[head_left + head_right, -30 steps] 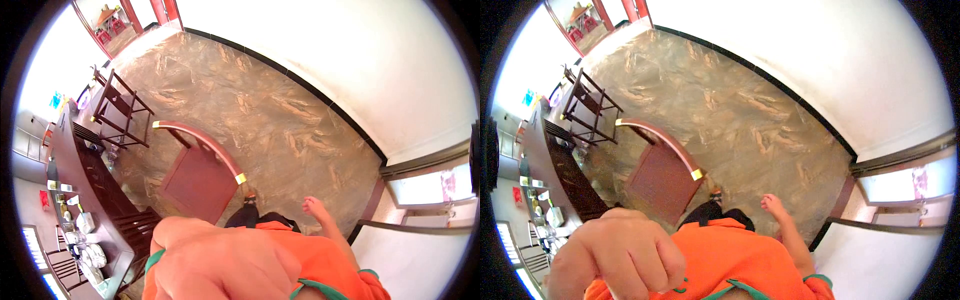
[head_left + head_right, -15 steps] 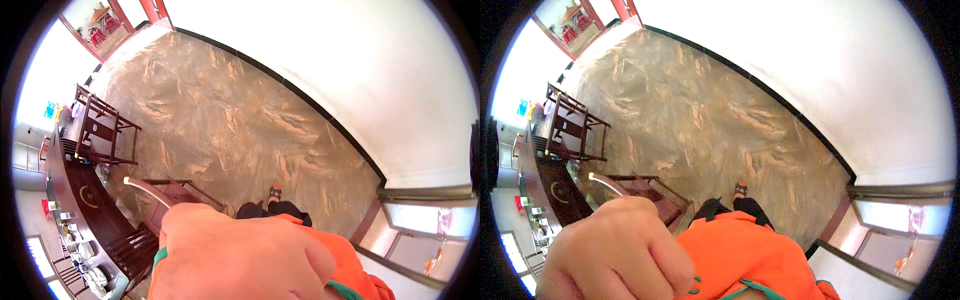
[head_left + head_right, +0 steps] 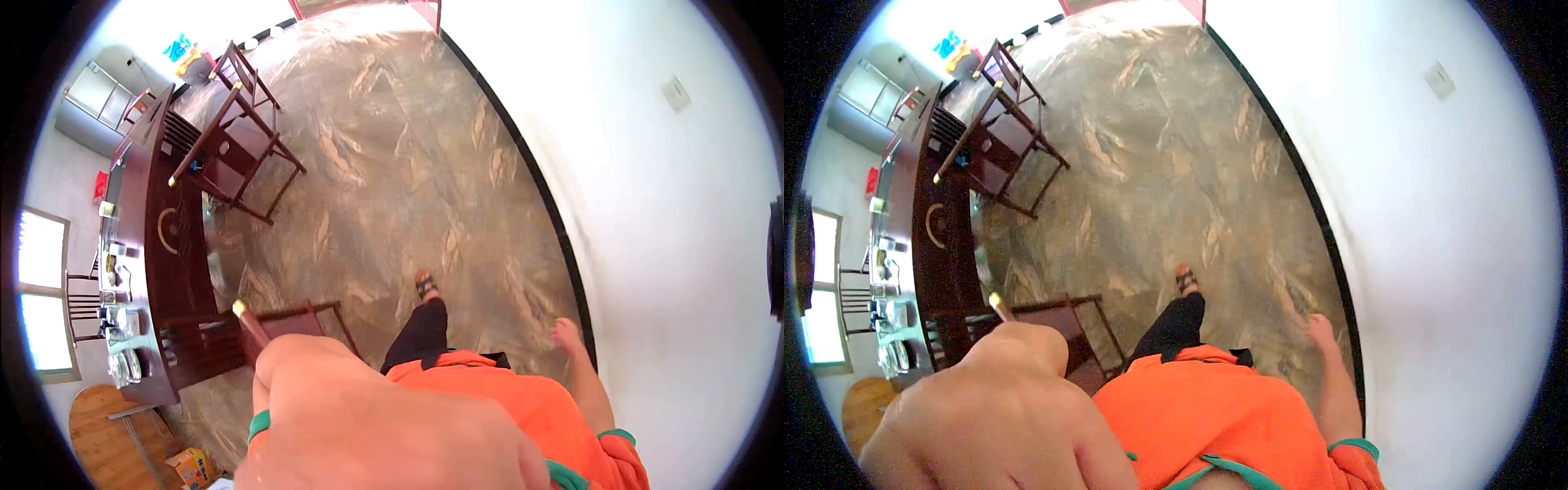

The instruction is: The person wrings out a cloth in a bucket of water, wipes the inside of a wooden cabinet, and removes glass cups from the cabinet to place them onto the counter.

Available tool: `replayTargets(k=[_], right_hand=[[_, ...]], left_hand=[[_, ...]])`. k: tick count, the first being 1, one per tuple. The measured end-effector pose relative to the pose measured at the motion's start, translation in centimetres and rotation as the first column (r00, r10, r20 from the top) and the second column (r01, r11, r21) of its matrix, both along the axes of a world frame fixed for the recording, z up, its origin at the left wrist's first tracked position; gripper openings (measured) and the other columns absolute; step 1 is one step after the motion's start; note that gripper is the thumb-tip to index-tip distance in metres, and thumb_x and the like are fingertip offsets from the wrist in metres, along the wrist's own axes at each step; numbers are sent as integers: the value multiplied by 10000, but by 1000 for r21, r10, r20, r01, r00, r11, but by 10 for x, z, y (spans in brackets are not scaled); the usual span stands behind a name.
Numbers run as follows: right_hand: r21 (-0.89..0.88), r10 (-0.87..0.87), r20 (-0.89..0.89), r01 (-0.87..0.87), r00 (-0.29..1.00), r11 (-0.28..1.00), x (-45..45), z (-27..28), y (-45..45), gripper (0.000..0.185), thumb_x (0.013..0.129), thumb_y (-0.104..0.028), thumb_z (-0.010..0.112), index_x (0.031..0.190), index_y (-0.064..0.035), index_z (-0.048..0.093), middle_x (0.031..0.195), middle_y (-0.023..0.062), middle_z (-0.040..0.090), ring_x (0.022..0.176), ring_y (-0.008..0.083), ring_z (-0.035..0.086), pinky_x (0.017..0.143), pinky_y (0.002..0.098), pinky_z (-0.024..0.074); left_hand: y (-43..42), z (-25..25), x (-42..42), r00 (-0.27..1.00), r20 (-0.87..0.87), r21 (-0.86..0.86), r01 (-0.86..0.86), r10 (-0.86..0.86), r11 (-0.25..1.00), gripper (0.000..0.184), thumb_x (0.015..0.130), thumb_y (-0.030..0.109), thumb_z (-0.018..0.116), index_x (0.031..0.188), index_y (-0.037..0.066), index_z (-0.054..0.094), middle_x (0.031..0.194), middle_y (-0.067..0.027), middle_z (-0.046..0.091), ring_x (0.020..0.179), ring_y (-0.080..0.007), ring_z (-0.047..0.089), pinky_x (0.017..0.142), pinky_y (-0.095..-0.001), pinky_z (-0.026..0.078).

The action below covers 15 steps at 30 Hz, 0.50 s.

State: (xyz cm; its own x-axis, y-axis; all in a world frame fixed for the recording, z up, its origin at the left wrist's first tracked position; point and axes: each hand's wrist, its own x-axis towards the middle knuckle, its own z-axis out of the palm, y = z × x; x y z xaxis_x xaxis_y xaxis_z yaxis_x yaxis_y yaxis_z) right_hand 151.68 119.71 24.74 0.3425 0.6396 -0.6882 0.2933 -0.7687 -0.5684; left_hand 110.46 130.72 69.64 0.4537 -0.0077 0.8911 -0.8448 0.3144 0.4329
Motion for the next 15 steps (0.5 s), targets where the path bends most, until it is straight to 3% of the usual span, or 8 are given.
replayTargets(k=[4, 7, 9, 11, 12, 13, 14, 15], right_hand=[[-141, 314, -94, -325, 945, 935, -41, 0, 122, 298, 856, -169, 403, 1084, -18, 521, 859, 108, 593, 672, 186, 570, 596, 310, 460], [-78, 413, -108, -422, 904, 903, -29, -58, 172, 182, 851, -154, 433, 906, -28, 552, 681, 95, 559, 561, 170, 558, 464, 293, 444], [-243, 213, -105, -233, 971, 942, -45, -36, 206, 278, 840, -184, 427, 1015, -31, 580, 845, 111, 600, 691, 206, 578, 613, 332, 470], [-394, 457, -4, -421, 890, 817, -57, -6, 254, 266, 824, -197, 450, 969, -35, 603, 860, 97, 614, 753, 221, 579, 647, 352, 471], [-467, 683, 6, -601, 731, 648, -49, -23, 271, 256, 823, -204, 456, 948, -42, 610, 868, 97, 617, 794, 226, 571, 664, 360, 468], [-516, 965, -65, -837, 253, 184, -38, -52, 280, 247, 823, -211, 462, 926, -49, 618, 876, 98, 621, 835, 231, 563, 681, 368, 464], [-505, 967, -155, -826, -200, -252, -34, -71, 297, 240, 823, -217, 468, 904, -56, 626, 884, 98, 625, 876, 235, 555, 697, 375, 460], [-471, 881, -208, -746, -425, -471, -38, -66, 337, 234, 822, -224, 474, 882, -63, 633, 892, 98, 628, 917, 240, 547, 714, 383, 457]], left_hand=[[112, 17, -20, 998, 3, 54, -56, 56, 997, 348, 896, 397, 391, 904, 109, 586, 659, -92, 532, 523, -186, 487, 556, -361, 423], [195, 30, -34, 997, -22, 91, -68, 71, 994, 352, 897, 400, 387, 908, 113, 590, 664, -95, 536, 526, -185, 491, 557, -360, 427], [249, 31, -46, 998, -23, 119, -58, 61, 991, 354, 898, 402, 384, 911, 116, 592, 667, -97, 539, 528, -185, 494, 558, -359, 429], [306, 23, -63, 998, -24, 125, -51, 54, 991, 356, 898, 404, 381, 914, 119, 594, 671, -98, 542, 529, -184, 496, 559, -358, 431], [337, 20, -73, 999, -25, 152, -34, 39, 988, 358, 899, 405, 380, 915, 120, 596, 672, -99, 544, 530, -184, 498, 559, -357, 432], [349, 10, -85, 991, -61, -17, -118, 117, 993, 357, 914, 389, 347, 882, 105, 559, 620, -86, 494, 485, -170, 450, 543, -344, 414], [374, -1, -99, 976, -107, -178, -207, 190, 962, 362, 928, 374, 314, 848, 89, 523, 568, -72, 445, 441, -156, 403, 527, -330, 396], [411, -15, -114, 961, -123, -164, -267, 249, 950, 376, 923, 395, 319, 845, 93, 529, 562, -58, 441, 434, -150, 396, 517, -325, 394]])
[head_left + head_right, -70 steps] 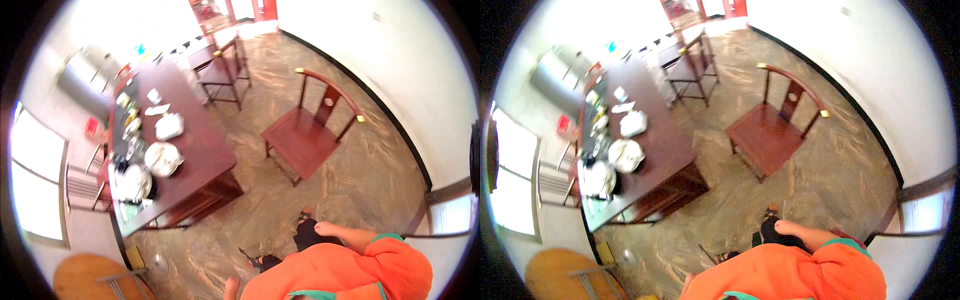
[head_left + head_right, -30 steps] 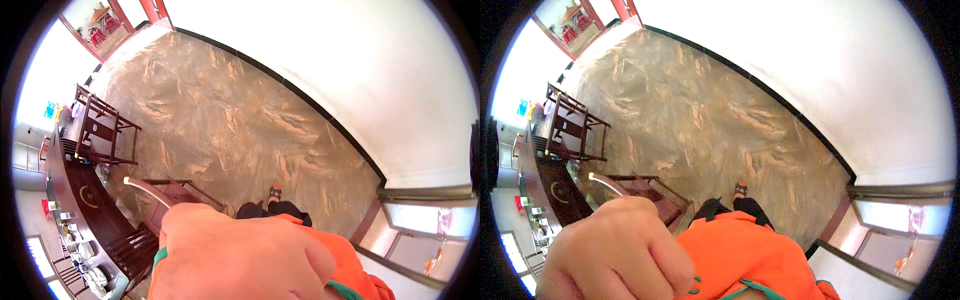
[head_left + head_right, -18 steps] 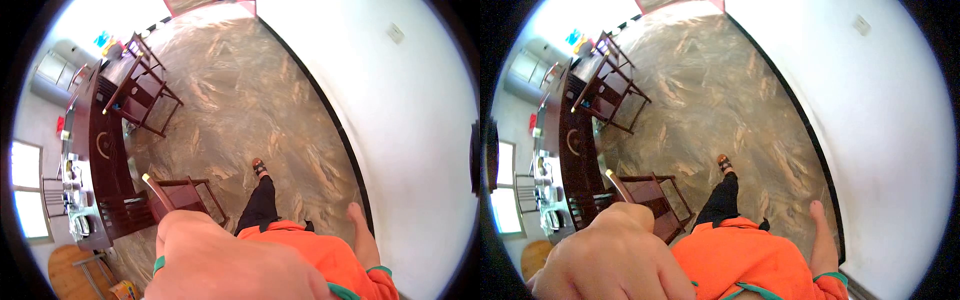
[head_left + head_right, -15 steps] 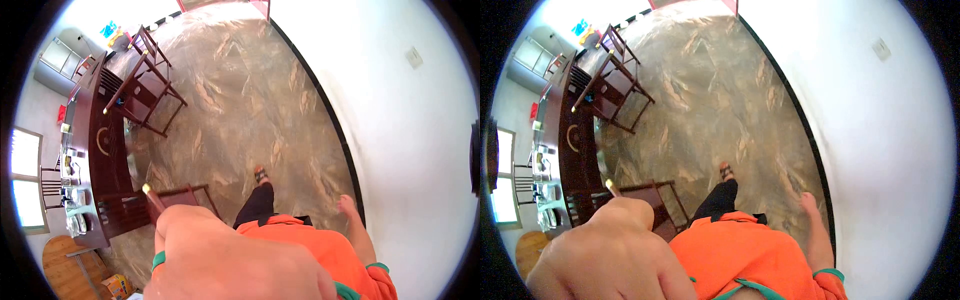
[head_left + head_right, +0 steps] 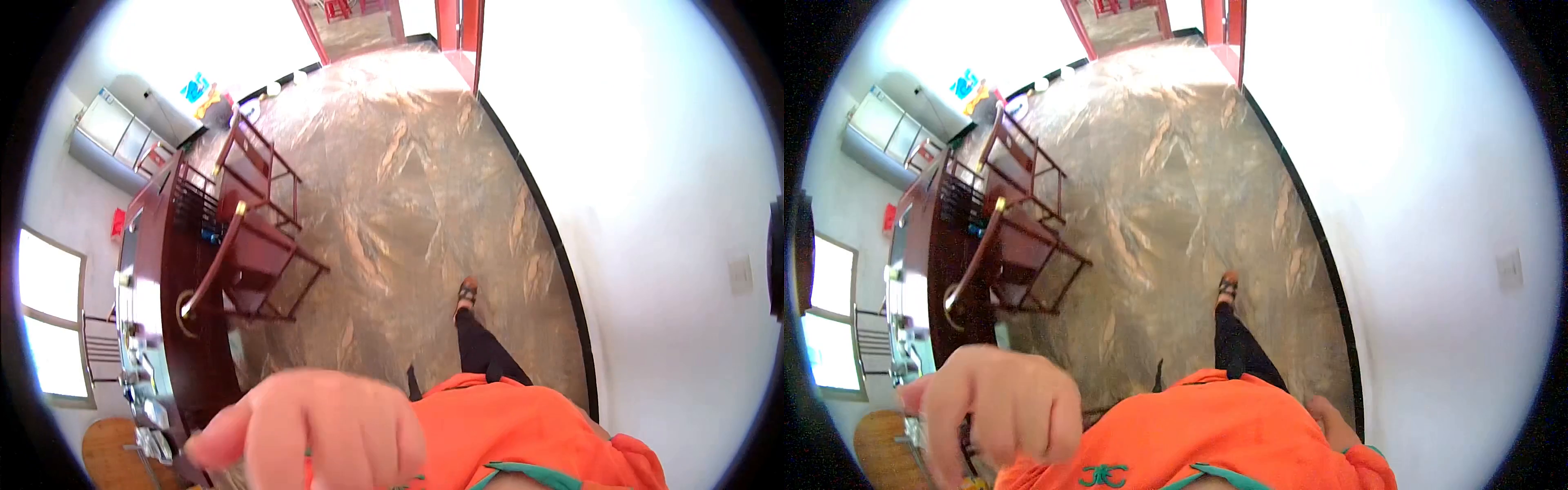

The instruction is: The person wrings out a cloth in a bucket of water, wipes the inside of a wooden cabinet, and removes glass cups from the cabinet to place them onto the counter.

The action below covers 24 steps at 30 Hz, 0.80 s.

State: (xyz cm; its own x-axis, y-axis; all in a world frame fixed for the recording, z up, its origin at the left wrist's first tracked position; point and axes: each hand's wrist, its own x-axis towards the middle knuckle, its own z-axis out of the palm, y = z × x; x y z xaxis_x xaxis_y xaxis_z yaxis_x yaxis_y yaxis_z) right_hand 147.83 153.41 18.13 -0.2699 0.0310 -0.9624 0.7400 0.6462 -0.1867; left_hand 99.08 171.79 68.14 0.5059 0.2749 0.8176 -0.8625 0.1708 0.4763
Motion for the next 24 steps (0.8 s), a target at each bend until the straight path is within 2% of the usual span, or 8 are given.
replayTargets(k=[4, 5, 6, 9, 11, 12, 17, 24], right_hand=[[239, -786, 97, 752, 611, 614, -35, 67, 228, 215, 769, -213, 538, 836, -41, 648, 844, 136, 626, 830, 269, 578, 721, 387, 460], [275, -907, 109, 865, 407, 421, -50, 75, 250, 212, 755, -210, 554, 825, -36, 652, 832, 146, 625, 809, 277, 586, 723, 388, 461], [266, -541, 4, 520, 841, 812, -22, 1, 291, 243, 761, -202, 542, 843, 9, 631, 825, 181, 618, 746, 311, 586, 724, 401, 459], [436, -522, -668, 847, 530, 304, -81, 14, 482, 237, 771, -201, 477, 697, 0, 579, 758, 184, 576, 759, 330, 551, 698, 411, 447], [252, -516, -750, 900, 414, 355, -127, 14, 611, 229, 814, -183, 433, 736, 1, 543, 720, 167, 562, 716, 303, 557, 649, 395, 445], [84, -700, -668, 960, 254, 268, -155, 19, 673, 217, 826, -168, 428, 758, 6, 539, 717, 155, 564, 708, 288, 563, 636, 390, 446], [158, -451, -828, 910, 333, 382, -319, 85, 858, 261, 837, -166, 439, 984, -8, 586, 905, 146, 612, 880, 272, 578, 753, 355, 452], [42, -525, -477, 615, 705, 787, -377, 58, 968, 320, 831, -220, 406, 1007, -12, 574, 1035, 187, 574, 966, 330, 534, 815, 406, 419]], left_hand=[[153, -118, -56, 829, -426, -486, -549, 364, 680, 384, 875, 397, 455, 959, 37, 560, 701, -31, 537, 543, -143, 469, 611, -316, 406], [189, -164, -71, 492, -786, -352, -854, 375, 383, 350, 872, 346, 454, 1030, 42, 530, 696, -48, 527, 596, -135, 471, 637, -313, 416], [217, -224, -88, 204, -965, -186, -976, 162, 116, 382, 859, 357, 451, 1007, 16, 536, 695, -62, 525, 649, -170, 491, 639, -345, 422], [202, -342, -143, -745, -656, 579, -601, -124, 550, 502, 806, 446, 468, 981, -15, 560, 930, -212, 589, 885, -302, 571, 777, -393, 434], [160, -428, -168, -371, -868, 255, -903, -329, 346, 387, 822, 351, 491, 956, -7, 552, 911, -192, 589, 837, -290, 576, 735, -386, 450], [156, -426, -177, -684, -669, 595, -260, 290, 760, 349, 826, 329, 485, 930, 3, 555, 867, -184, 584, 814, -288, 577, 728, -392, 449], [224, -470, -205, -663, -673, 196, -586, -327, 786, 286, 828, 276, 480, 953, 33, 563, 887, -154, 581, 824, -269, 569, 710, -375, 458], [492, -488, -338, -786, -614, 347, -358, -79, 867, 225, 831, 202, 472, 986, 74, 573, 915, -113, 577, 838, -243, 558, 685, -352, 470]])
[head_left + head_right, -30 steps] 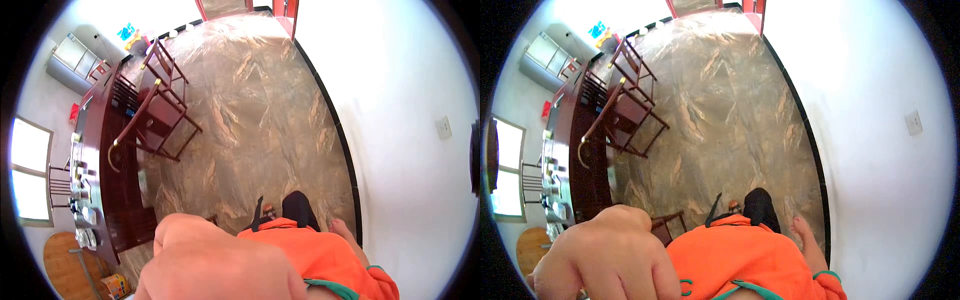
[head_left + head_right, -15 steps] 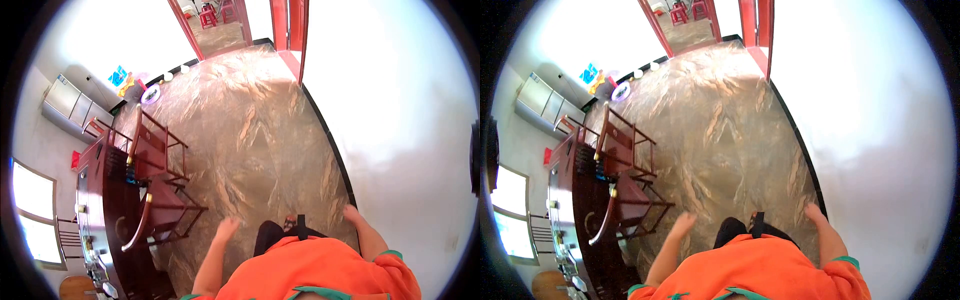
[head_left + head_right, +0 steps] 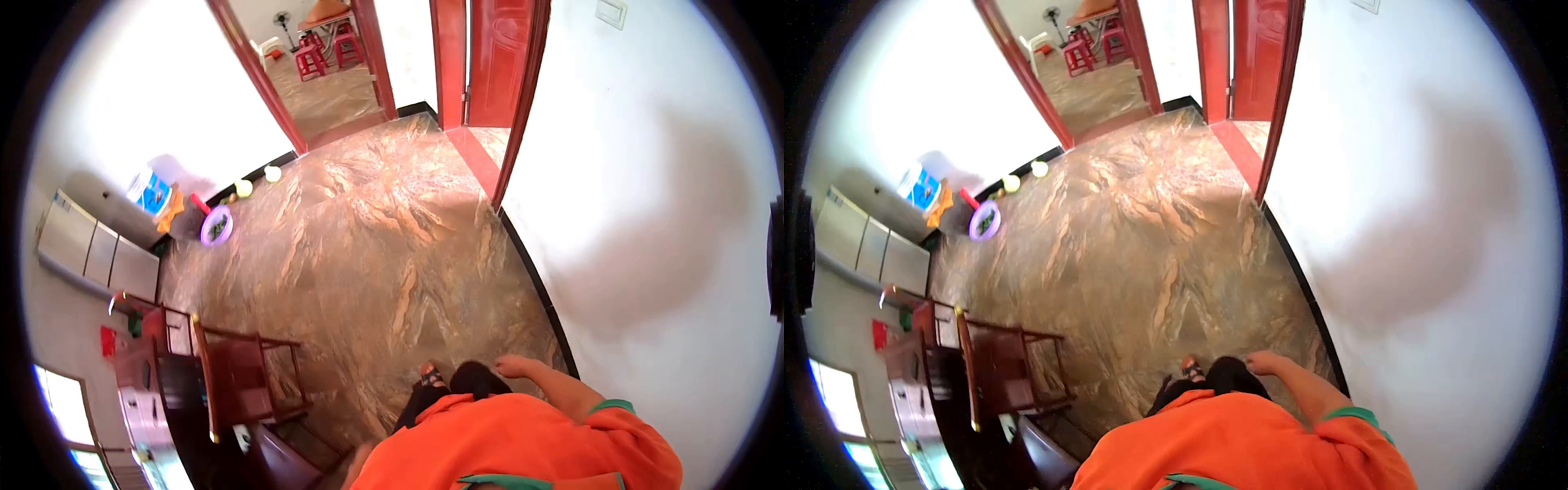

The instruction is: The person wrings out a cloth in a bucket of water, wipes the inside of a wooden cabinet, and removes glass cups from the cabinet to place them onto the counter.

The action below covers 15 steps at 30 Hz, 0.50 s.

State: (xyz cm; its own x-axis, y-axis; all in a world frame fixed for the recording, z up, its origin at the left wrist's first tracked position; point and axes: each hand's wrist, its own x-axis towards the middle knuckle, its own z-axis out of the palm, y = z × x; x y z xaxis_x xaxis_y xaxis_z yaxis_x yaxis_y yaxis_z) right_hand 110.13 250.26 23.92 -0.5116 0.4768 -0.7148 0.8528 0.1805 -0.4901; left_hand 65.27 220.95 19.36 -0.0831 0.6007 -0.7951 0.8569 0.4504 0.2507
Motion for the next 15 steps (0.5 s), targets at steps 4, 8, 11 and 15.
replayTargets(k=[4, 8, 11, 15], right_hand=[[-41, -402, 56, 405, 914, 914, 36, -30, 46, 330, 807, -260, 432, 980, -28, 590, 1046, 189, 571, 929, 331, 553, 777, 418, 426], [93, -271, 278, 256, 922, 962, 88, -80, 103, 269, 780, -250, 499, 876, -35, 628, 981, 167, 599, 872, 304, 576, 763, 388, 446], [15, -262, 429, 284, 864, 959, 122, -116, 165, 276, 782, -228, 509, 947, -32, 613, 1036, 180, 574, 941, 302, 558, 791, 397, 443], [-68, -191, 424, 242, 885, 968, 83, -88, 355, 313, 797, -220, 486, 1010, -23, 604, 1078, 177, 566, 980, 310, 548, 802, 422, 442]], left_hand=[[268, 91, -85, 948, -9, 551, -262, 319, 792, 308, 814, 280, 477, 928, 15, 586, 872, -216, 609, 863, -371, 574, 750, -423, 455], [500, 122, -126, 886, 74, 611, -403, 457, 682, 317, 810, 241, 500, 988, -9, 575, 920, -202, 612, 866, -326, 591, 759, -377, 459], [618, 51, -149, 878, 208, 645, -455, 432, 614, 307, 814, 219, 499, 1022, 3, 566, 933, -161, 615, 865, -295, 586, 778, -356, 455], [716, 75, -50, 714, 446, 61, -626, 540, 778, 260, 867, 176, 459, 1074, 46, 547, 915, -69, 599, 741, -180, 559, 644, -300, 458]])
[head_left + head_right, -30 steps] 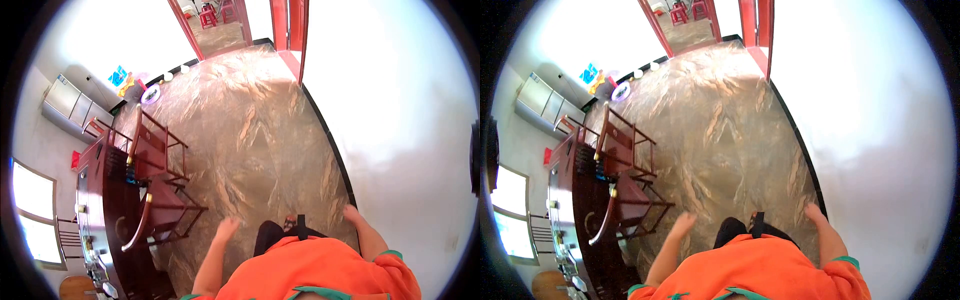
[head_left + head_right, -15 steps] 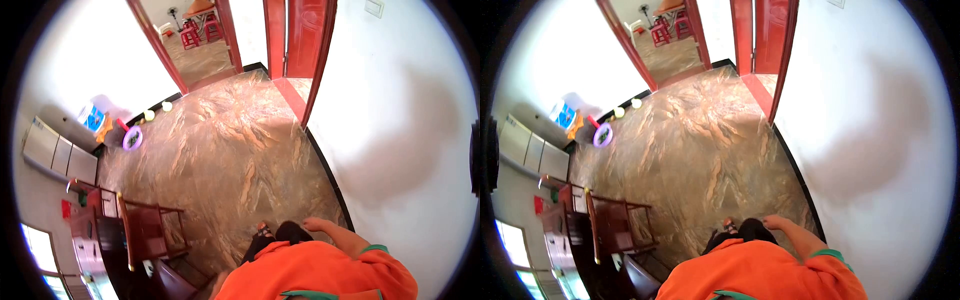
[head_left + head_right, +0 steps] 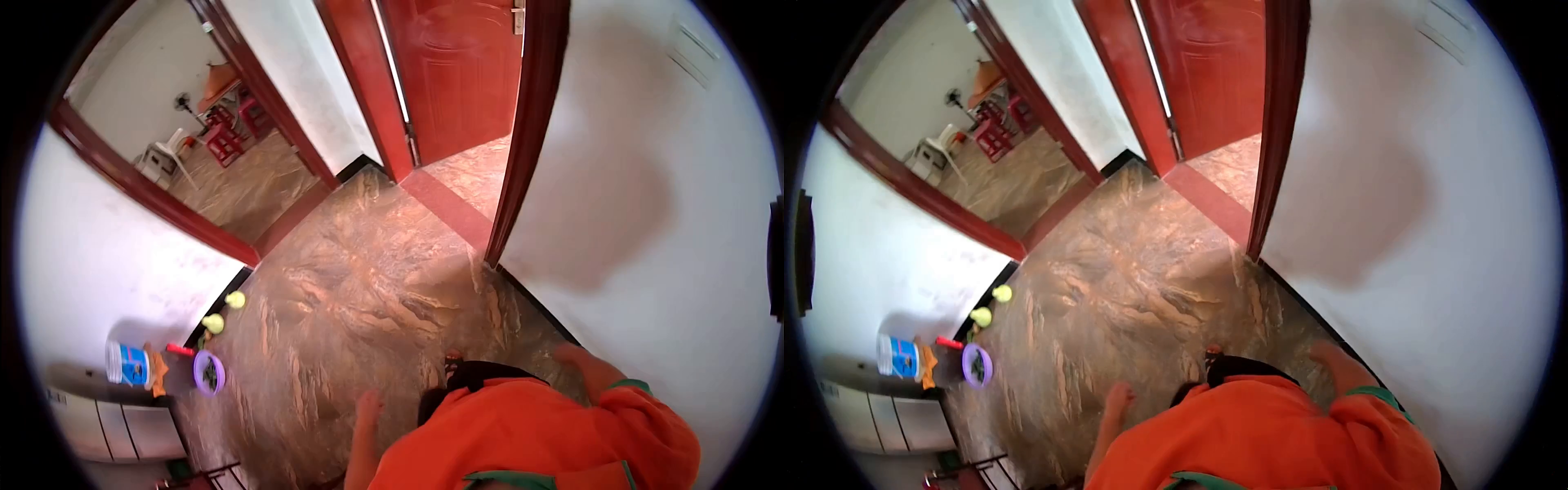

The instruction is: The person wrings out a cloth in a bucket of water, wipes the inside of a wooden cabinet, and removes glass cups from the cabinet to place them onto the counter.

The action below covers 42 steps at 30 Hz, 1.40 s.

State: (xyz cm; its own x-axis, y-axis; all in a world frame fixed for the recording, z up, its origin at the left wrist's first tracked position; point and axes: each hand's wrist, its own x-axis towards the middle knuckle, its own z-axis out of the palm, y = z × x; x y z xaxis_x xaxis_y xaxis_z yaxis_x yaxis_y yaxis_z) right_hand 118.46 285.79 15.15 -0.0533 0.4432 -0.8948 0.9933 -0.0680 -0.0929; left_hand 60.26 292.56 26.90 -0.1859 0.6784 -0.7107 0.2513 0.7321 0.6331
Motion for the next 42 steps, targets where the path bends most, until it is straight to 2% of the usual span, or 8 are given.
replayTargets(k=[2, 4, 7, 14, 16, 29, 34, 42], right_hand=[[322, -220, -262, 300, 940, 898, -48, 72, 119, 312, 793, -229, 479, 993, -20, 594, 1021, 180, 583, 913, 329, 559, 760, 420, 449], [333, -311, -526, 528, 792, 781, -92, 129, 223, 312, 796, -197, 440, 1026, -33, 572, 945, 185, 597, 873, 328, 572, 762, 398, 457], [448, -163, -667, 567, 727, 691, -125, 153, 338, 353, 831, -246, 421, 1088, -33, 537, 980, 191, 591, 909, 318, 569, 794, 378, 443], [584, -12, -489, 338, 872, 738, -95, 4, 492, 297, 835, -250, 420, 986, -33, 556, 837, 168, 610, 732, 308, 598, 664, 398, 470], [290, -292, -387, 416, 875, 862, -82, 70, 531, 307, 825, -236, 423, 999, -25, 562, 894, 178, 608, 815, 315, 591, 721, 401, 463], [114, -798, -588, 990, 133, 80, 57, 76, 692, 350, 782, -220, 487, 1056, -24, 585, 1055, 166, 589, 960, 309, 569, 849, 376, 439], [184, -804, -593, 966, -38, -181, 152, 110, 742, 350, 797, -230, 475, 1078, -45, 570, 1055, 166, 588, 991, 299, 554, 857, 368, 426], [226, -791, -508, 833, -341, -505, 304, 90, 734, 344, 768, -184, 431, 1030, -30, 591, 1029, 179, 594, 965, 320, 559, 838, 388, 432]], left_hand=[[29, -41, 24, 995, 89, -108, 50, -40, 993, 268, 841, 160, 467, 1062, 41, 560, 876, -88, 612, 708, -204, 576, 626, -326, 463], [32, -187, -7, 854, -126, 443, 504, -505, 741, 291, 787, 217, 505, 992, 33, 598, 780, -127, 621, 636, -244, 589, 583, -365, 464], [108, -115, -4, 745, -141, -92, 645, -652, 758, 282, 783, 225, 516, 971, 32, 599, 788, -123, 623, 666, -232, 588, 608, -362, 464], [389, -91, -40, 500, -187, -320, 783, -845, 534, 267, 774, 244, 541, 922, 30, 603, 806, -113, 628, 737, -206, 586, 667, -353, 464], [504, -63, -15, 432, -227, -312, 817, -873, 485, 265, 772, 250, 548, 907, 29, 604, 811, -111, 630, 758, -198, 585, 683, -350, 464], [932, 77, 620, 260, -333, 640, 769, -906, -14, 313, 800, 208, 537, 1018, -15, 566, 950, -198, 596, 878, -316, 578, 786, -372, 453], [946, 71, 712, -551, -403, 389, 620, -731, -681, 363, 810, 267, 547, 1074, 18, 552, 1010, -206, 577, 964, -327, 546, 838, -370, 432], [1113, -34, 758, -654, -422, -215, 745, -628, -631, 366, 799, 262, 541, 1064, 10, 561, 951, -211, 604, 905, -331, 585, 767, -381, 467]])
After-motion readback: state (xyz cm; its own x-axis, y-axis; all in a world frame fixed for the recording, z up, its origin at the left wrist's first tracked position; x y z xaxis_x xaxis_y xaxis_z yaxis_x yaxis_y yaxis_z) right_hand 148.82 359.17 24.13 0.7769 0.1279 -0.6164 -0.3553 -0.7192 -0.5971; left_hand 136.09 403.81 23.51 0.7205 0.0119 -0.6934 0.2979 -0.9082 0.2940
